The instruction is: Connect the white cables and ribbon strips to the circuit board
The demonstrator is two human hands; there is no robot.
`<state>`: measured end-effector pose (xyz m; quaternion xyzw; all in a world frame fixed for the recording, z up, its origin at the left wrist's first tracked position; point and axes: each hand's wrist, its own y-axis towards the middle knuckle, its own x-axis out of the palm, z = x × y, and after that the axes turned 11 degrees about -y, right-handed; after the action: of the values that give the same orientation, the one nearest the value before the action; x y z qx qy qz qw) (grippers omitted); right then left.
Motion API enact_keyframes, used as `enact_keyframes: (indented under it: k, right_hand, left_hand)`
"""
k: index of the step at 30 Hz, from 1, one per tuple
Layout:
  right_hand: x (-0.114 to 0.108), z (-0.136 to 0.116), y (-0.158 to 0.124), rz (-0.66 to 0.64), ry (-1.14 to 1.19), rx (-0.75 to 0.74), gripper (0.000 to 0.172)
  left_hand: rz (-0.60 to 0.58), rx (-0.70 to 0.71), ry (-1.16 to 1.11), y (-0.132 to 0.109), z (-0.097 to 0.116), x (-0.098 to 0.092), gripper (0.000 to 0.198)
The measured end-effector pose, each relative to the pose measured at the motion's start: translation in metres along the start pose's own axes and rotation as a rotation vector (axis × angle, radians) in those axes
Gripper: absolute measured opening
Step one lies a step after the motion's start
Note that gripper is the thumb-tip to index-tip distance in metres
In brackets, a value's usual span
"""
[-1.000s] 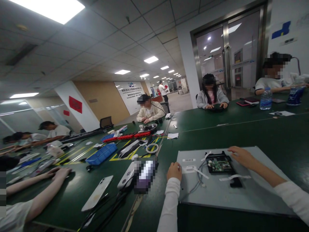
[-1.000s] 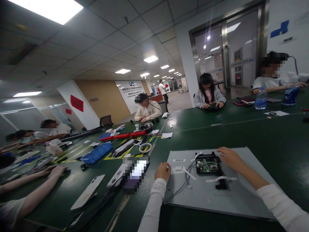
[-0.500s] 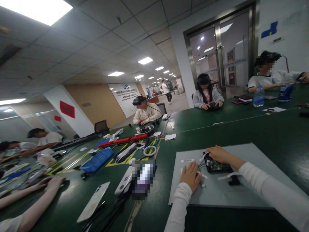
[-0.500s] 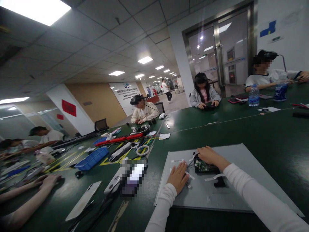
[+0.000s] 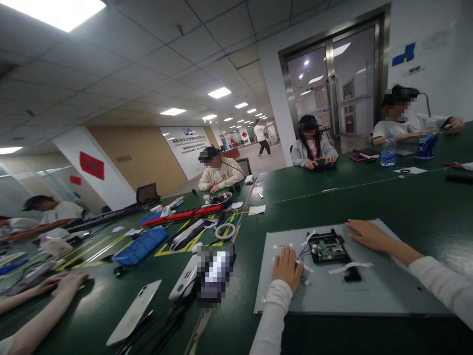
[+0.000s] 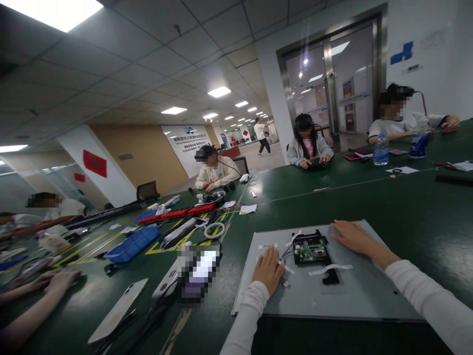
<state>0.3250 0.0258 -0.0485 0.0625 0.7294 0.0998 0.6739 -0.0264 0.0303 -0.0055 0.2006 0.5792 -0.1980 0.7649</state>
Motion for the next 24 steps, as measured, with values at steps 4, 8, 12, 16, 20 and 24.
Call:
enact_keyframes:
  k: [4,8,12,16,20,24]
  right_hand:
    - [0.004,0.011,-0.012,-0.048,0.009,-0.030,0.056]
    - [0.007,0.015,-0.012,-0.012,0.012,-0.012,0.056]
    - [0.010,0.021,-0.013,-0.018,0.000,0.016,0.056]
    - [0.009,0.025,-0.016,-0.035,0.013,0.033,0.055]
    - [0.009,0.034,-0.023,-0.034,0.030,0.061,0.057]
    - [0.013,0.055,-0.036,-0.018,0.020,0.075,0.055]
  left_hand:
    - [0.005,0.007,-0.039,0.002,-0.005,-0.001,0.054]
    - [0.140,0.012,-0.103,0.000,-0.009,-0.013,0.049]
    - [0.353,0.024,-0.139,-0.003,-0.014,-0.027,0.043]
    - [0.372,-0.021,-0.138,-0.002,-0.021,-0.028,0.042]
    - [0.380,-0.059,-0.144,-0.001,-0.025,-0.026,0.039]
    - [0.414,-0.057,-0.167,-0.001,-0.024,-0.027,0.039]
